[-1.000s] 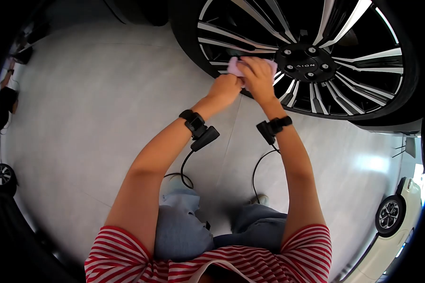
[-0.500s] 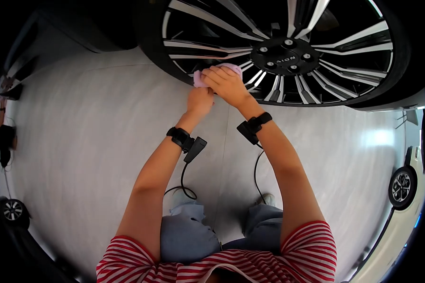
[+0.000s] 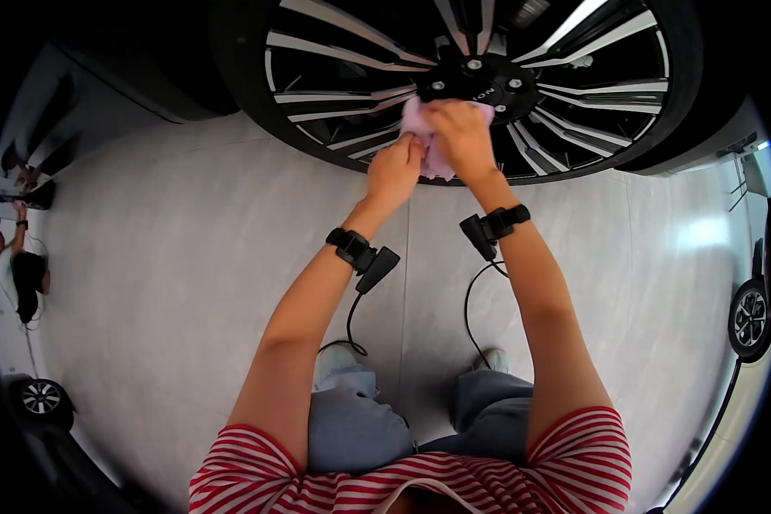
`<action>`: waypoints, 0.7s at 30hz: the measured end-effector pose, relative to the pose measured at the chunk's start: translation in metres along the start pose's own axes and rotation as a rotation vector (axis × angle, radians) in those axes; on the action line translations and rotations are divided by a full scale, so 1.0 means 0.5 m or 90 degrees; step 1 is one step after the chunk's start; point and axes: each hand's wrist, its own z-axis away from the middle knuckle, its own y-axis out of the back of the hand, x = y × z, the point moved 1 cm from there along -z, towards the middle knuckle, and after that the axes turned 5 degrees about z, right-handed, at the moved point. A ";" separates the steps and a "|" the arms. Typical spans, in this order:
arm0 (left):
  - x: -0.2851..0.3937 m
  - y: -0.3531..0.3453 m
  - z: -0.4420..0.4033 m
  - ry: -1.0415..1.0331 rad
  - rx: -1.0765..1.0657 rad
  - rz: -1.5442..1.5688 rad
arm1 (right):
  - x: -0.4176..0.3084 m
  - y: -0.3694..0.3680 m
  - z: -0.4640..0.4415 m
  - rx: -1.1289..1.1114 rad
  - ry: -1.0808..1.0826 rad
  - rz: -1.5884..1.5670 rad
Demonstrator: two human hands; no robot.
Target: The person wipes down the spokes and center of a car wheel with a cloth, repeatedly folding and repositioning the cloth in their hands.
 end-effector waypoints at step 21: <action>0.094 0.022 0.001 -0.051 0.088 0.193 | -0.034 0.019 -0.034 0.170 -0.224 0.004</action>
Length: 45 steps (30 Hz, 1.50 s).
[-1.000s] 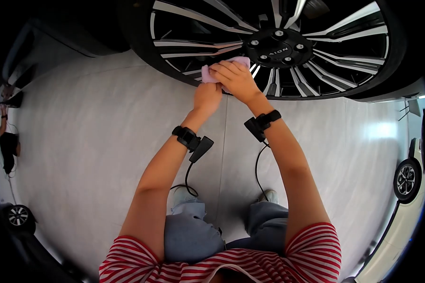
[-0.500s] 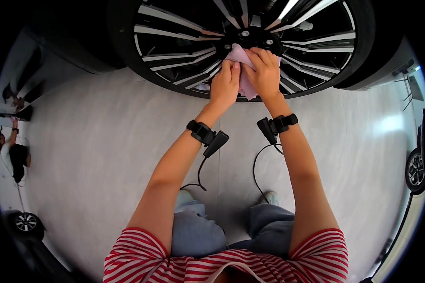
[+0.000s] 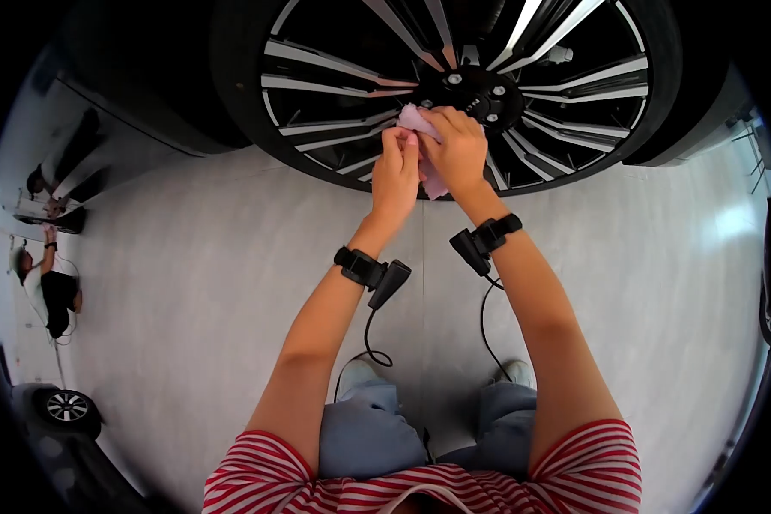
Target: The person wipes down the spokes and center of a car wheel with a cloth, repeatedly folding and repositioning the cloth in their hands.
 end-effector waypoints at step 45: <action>-0.307 -0.034 0.098 0.148 -0.268 -0.240 | 0.053 -0.101 0.280 -0.357 -0.053 -0.046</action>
